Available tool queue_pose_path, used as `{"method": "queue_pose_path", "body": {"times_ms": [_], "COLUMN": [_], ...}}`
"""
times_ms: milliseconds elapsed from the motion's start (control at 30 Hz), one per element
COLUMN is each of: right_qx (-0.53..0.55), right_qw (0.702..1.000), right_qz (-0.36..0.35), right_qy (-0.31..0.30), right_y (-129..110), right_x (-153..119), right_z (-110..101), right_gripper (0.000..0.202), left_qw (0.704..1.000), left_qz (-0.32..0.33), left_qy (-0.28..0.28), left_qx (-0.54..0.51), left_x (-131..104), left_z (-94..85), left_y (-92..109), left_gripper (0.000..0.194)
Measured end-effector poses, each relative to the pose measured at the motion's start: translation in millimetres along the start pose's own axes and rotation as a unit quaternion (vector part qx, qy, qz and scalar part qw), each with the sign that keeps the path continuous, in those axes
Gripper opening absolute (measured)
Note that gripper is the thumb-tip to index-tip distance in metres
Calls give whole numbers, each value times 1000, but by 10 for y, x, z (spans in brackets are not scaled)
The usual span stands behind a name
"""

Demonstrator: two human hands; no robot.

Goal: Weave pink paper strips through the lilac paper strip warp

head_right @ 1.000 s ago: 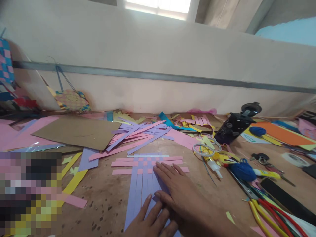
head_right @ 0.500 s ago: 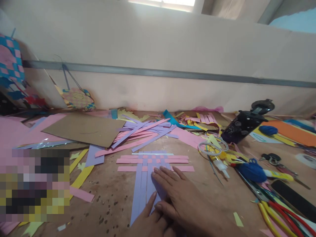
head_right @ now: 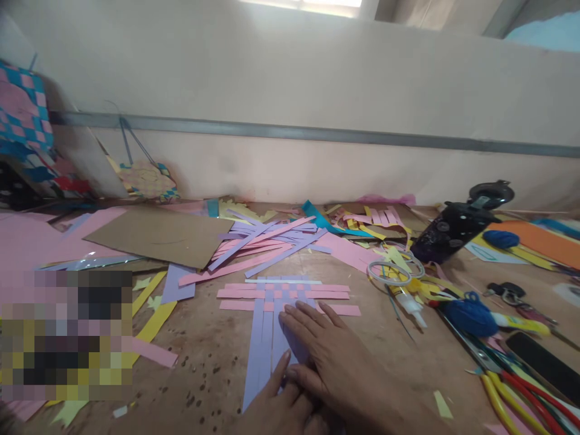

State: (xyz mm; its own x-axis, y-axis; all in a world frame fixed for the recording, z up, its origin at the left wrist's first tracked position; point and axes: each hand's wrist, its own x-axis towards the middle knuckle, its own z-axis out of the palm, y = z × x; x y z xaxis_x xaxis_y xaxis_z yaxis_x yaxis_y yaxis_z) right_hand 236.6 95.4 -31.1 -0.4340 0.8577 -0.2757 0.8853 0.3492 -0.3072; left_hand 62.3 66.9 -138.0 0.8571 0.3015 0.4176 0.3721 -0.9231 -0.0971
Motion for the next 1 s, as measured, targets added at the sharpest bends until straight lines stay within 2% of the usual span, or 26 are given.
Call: {"method": "queue_pose_path", "body": {"times_ms": [200,400,567,767,1000], "right_qx": [-2,-39,-33,-30,-41], "right_qw": [1000,996,996,996,993], "right_qz": [-12,11,31,56,55], "right_qy": [19,83,74,56,92], "right_y": [40,302,343,295,321], "right_x": [-9,-295,-423,-347,-326], "right_z": [-59,-104,-25,6,64], "right_gripper": [75,71,67,74,70], "left_qw": [996,1000,998,999,997], "left_qz": [6,13,14,15,9], "left_qy": [74,-5,41,14,48], "left_qx": [46,20,37,38,56], "left_x": [-6,17,16,26,36], "left_z": [-42,-168,-160,-162,-197], "left_y": [-43,-87,-91,-95,-98], "left_gripper": [40,42,39,40,40]}}
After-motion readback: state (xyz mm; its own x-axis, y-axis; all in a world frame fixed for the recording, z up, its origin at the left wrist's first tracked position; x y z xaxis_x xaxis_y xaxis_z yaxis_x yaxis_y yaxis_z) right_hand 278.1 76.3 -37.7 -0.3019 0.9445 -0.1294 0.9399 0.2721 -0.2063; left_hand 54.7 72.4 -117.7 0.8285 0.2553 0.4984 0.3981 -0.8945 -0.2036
